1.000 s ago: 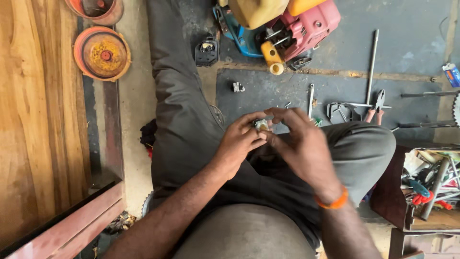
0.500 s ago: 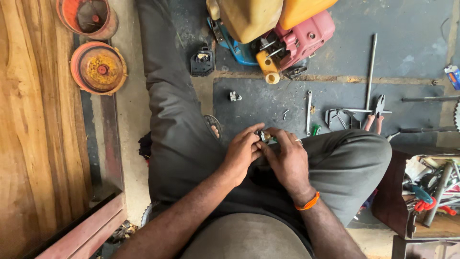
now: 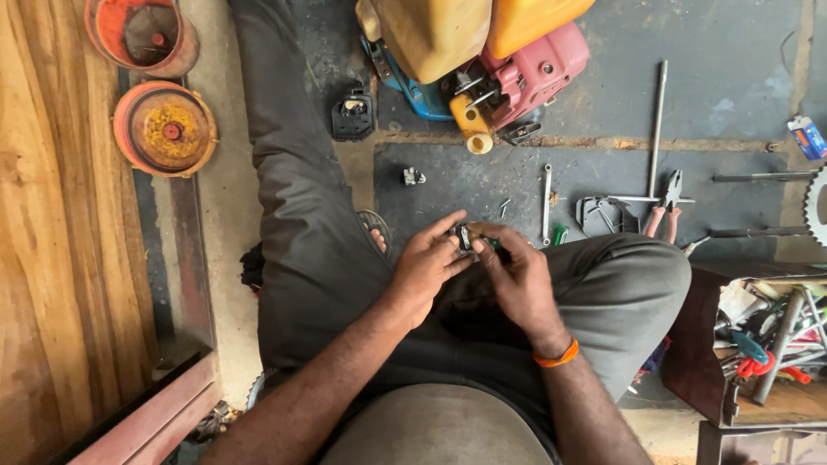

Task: The person sits on the floor of a repair workshop servicing the carburetor of a small engine. They use a screwdriver to loosen and tighten screws on the carburetor, handle small screws and metal fittings, turn the carburetor over, and work on its parts while holding it in their lap.

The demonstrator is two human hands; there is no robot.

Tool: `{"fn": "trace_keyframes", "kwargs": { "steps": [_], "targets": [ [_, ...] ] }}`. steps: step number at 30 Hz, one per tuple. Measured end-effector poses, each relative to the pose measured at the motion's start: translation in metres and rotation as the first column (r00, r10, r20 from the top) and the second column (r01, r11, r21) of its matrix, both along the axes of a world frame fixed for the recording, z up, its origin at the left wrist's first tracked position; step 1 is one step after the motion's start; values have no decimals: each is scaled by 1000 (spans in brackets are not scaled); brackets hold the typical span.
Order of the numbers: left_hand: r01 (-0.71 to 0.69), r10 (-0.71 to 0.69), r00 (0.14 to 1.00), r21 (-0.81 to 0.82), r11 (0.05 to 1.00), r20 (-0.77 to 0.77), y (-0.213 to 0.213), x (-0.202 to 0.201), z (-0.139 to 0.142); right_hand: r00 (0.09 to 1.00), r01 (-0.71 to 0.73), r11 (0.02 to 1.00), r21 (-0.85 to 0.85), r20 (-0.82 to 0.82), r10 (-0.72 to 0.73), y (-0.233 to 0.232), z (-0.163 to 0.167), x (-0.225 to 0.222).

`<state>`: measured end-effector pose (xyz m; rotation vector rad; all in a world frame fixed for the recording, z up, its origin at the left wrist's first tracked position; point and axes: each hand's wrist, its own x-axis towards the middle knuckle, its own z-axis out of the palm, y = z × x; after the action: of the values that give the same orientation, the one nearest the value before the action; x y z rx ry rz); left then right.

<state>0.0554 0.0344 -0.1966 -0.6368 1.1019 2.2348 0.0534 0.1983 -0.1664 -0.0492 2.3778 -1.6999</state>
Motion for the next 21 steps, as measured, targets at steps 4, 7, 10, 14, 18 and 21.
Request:
{"fn": "trace_keyframes", "kwargs": {
  "steps": [4, 7, 10, 14, 18, 21],
  "targets": [
    [53, -55, 997, -27, 998, -58, -3, 1, 0, 999, 10, 1000, -20, 45, -10, 5, -7, -2],
    [80, -84, 995, -67, 994, -56, -4, 0, 2, 997, 35, 999, 34, 72, -37, 8, -9, -1],
    [88, -93, 992, -61, 994, -85, -6, 0, 6, 996, 32, 999, 3, 88, -32, 10, -10, 0],
    [142, -149, 988, -131, 981, -47, -8, 0, 12, 995, 17, 995, -101, 95, -8, 12, -13, 1],
    [123, -131, 989, -109, 986, -68, -8, 0, 11, 997, 1, 992, -126, 73, 8, 15, -16, 2],
    [112, -117, 991, -86, 990, -64, -10, 0, 10, 991, 10, 982, -186, 135, 16, 18, -18, 1]
  ]
}}
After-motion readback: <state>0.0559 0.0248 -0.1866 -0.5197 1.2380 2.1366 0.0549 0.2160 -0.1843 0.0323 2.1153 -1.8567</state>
